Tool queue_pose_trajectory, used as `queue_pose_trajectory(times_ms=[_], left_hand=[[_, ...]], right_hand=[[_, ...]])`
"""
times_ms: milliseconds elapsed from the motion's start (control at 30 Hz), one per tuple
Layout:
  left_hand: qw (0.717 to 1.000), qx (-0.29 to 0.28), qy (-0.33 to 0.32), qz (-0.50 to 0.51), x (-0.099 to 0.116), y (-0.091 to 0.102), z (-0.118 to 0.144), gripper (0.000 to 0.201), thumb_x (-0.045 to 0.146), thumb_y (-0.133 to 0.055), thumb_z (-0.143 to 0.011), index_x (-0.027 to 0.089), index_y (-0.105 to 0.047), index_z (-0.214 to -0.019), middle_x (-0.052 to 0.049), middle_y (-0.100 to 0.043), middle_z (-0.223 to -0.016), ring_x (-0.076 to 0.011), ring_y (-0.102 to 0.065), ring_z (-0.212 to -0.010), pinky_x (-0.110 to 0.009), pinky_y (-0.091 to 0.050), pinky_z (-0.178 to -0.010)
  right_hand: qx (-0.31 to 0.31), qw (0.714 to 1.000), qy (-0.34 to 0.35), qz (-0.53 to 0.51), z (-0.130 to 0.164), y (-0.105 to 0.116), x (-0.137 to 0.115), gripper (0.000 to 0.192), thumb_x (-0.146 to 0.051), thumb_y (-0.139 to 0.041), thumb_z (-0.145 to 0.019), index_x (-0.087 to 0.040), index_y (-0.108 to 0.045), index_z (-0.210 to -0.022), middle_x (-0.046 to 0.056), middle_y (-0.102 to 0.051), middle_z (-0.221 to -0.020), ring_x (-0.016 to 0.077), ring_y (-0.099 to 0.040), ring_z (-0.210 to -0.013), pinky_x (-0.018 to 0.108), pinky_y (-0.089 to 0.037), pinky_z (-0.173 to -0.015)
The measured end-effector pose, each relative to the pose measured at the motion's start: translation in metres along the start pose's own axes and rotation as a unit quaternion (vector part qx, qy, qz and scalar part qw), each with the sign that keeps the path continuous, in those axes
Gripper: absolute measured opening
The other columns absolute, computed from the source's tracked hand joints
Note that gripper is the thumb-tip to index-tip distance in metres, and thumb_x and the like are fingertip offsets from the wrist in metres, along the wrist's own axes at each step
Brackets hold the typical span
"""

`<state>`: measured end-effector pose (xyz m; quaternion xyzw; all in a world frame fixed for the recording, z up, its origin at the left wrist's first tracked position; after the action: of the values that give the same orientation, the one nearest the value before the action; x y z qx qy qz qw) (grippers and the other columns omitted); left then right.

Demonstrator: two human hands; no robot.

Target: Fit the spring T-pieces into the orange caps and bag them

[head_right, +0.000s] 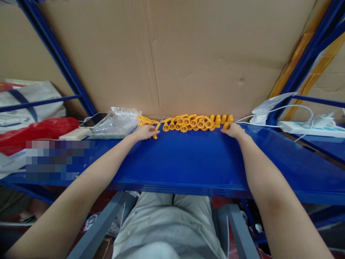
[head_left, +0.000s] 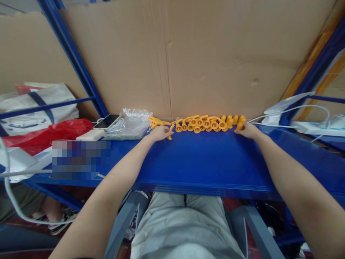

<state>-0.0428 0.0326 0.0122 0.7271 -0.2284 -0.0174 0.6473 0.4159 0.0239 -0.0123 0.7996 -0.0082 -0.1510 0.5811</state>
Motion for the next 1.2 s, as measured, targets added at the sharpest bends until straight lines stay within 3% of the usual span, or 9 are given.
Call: queue_pose_trajectory(times_ms=[67, 167, 300, 433, 533, 633, 800, 1000, 1200], left_hand=[[1.0, 0.016, 0.0, -0.009, 0.0, 0.0, -0.001, 0.026, 0.043, -0.062, -0.088, 0.018, -0.07, -0.085, -0.002, -0.067, -0.065, -0.0189, -0.067, -0.069, -0.024, -0.05, -0.065], [0.999, 0.045, 0.002, -0.024, -0.002, -0.001, -0.003, 0.023, 0.04, -0.063, -0.088, 0.018, -0.068, -0.081, -0.007, -0.072, -0.08, -0.0231, -0.07, -0.08, -0.028, -0.052, -0.073], [0.999, 0.039, 0.003, -0.017, -0.005, -0.004, -0.007, 0.028, 0.038, -0.056, -0.092, 0.019, -0.064, -0.073, -0.008, -0.073, -0.08, -0.0242, -0.071, -0.081, -0.03, -0.053, -0.075], [0.998, 0.051, -0.021, -0.002, -0.006, -0.007, -0.009, 0.023, 0.034, -0.052, -0.094, 0.018, -0.067, -0.085, -0.008, -0.074, -0.083, -0.0236, -0.071, -0.087, -0.03, -0.053, -0.082], [0.997, 0.077, -0.022, 0.011, -0.006, -0.007, -0.009, 0.019, 0.031, -0.052, -0.095, 0.018, -0.066, -0.096, -0.007, -0.073, -0.085, -0.0234, -0.071, -0.09, -0.03, -0.052, -0.085], [0.994, 0.105, -0.014, 0.007, -0.003, -0.004, -0.006, 0.02, 0.035, -0.055, -0.095, 0.018, -0.064, -0.095, -0.007, -0.072, -0.086, -0.0232, -0.07, -0.087, -0.03, -0.051, -0.081], [0.99, 0.139, -0.027, 0.002, 0.007, 0.004, 0.001, 0.017, 0.035, -0.057, -0.095, 0.019, -0.062, -0.101, -0.005, -0.071, -0.085, -0.0217, -0.068, -0.084, -0.029, -0.049, -0.077], [0.985, 0.167, -0.053, 0.007, 0.018, 0.004, 0.005, 0.023, 0.032, -0.046, -0.102, 0.018, -0.063, -0.109, -0.011, -0.072, -0.103, -0.0245, -0.068, -0.101, -0.033, -0.05, -0.087], [0.982, 0.173, -0.072, 0.029, 0.021, 0.003, 0.006, 0.027, 0.026, -0.044, -0.101, 0.018, -0.062, -0.12, -0.012, -0.07, -0.111, -0.0243, -0.065, -0.108, -0.037, -0.05, -0.095]], right_hand=[[-0.025, 0.999, -0.02, 0.032, 0.002, 0.005, -0.002, 0.037, -0.048, -0.07, -0.078, -0.017, -0.066, -0.097, 0.019, -0.072, -0.098, 0.0408, -0.069, -0.102, 0.048, -0.052, -0.08], [0.0, 0.998, -0.007, 0.063, 0.007, 0.02, -0.009, 0.033, -0.046, -0.072, -0.077, -0.018, -0.065, -0.093, 0.021, -0.073, -0.096, 0.0408, -0.069, -0.1, 0.046, -0.051, -0.076], [0.021, 0.996, -0.017, 0.089, 0.018, 0.038, -0.021, 0.032, -0.039, -0.068, -0.08, -0.018, -0.068, -0.104, 0.022, -0.074, -0.106, 0.0384, -0.07, -0.102, 0.043, -0.051, -0.077], [0.061, 0.994, -0.011, 0.089, 0.023, 0.048, -0.034, 0.041, -0.037, -0.063, -0.081, -0.019, -0.067, -0.118, 0.018, -0.074, -0.114, 0.0372, -0.069, -0.108, 0.046, -0.052, -0.085], [0.094, 0.993, 0.008, 0.071, 0.025, 0.053, -0.045, 0.041, -0.037, -0.062, -0.082, -0.018, -0.066, -0.118, 0.019, -0.073, -0.114, 0.0375, -0.069, -0.108, 0.048, -0.051, -0.087], [0.123, 0.991, 0.029, 0.047, 0.029, 0.058, -0.059, 0.037, -0.034, -0.061, -0.082, -0.018, -0.064, -0.116, 0.019, -0.073, -0.112, 0.0373, -0.068, -0.106, 0.051, -0.049, -0.089], [0.147, 0.984, 0.103, 0.013, 0.038, 0.06, -0.085, 0.031, -0.036, -0.061, -0.083, -0.02, -0.061, -0.11, 0.017, -0.072, -0.107, 0.0359, -0.066, -0.104, 0.048, -0.049, -0.086], [0.143, 0.966, 0.217, -0.003, 0.053, 0.055, -0.113, 0.022, -0.034, -0.061, -0.083, -0.023, -0.062, -0.102, 0.013, -0.072, -0.105, 0.0333, -0.067, -0.099, 0.045, -0.049, -0.083], [0.125, 0.924, 0.358, -0.047, 0.064, 0.05, -0.135, 0.025, -0.031, -0.062, -0.085, -0.021, -0.067, -0.107, 0.012, -0.071, -0.105, 0.0299, -0.068, -0.095, 0.042, -0.052, -0.083]])
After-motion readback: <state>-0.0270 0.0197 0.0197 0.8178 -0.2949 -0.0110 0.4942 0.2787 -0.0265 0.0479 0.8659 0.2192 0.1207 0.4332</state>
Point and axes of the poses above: each hand's wrist, its own z-axis away from the middle knuckle, its own y-axis out of the back of the hand, x = y × z, the point moved 3 cm from there along -z, towards the middle knuckle
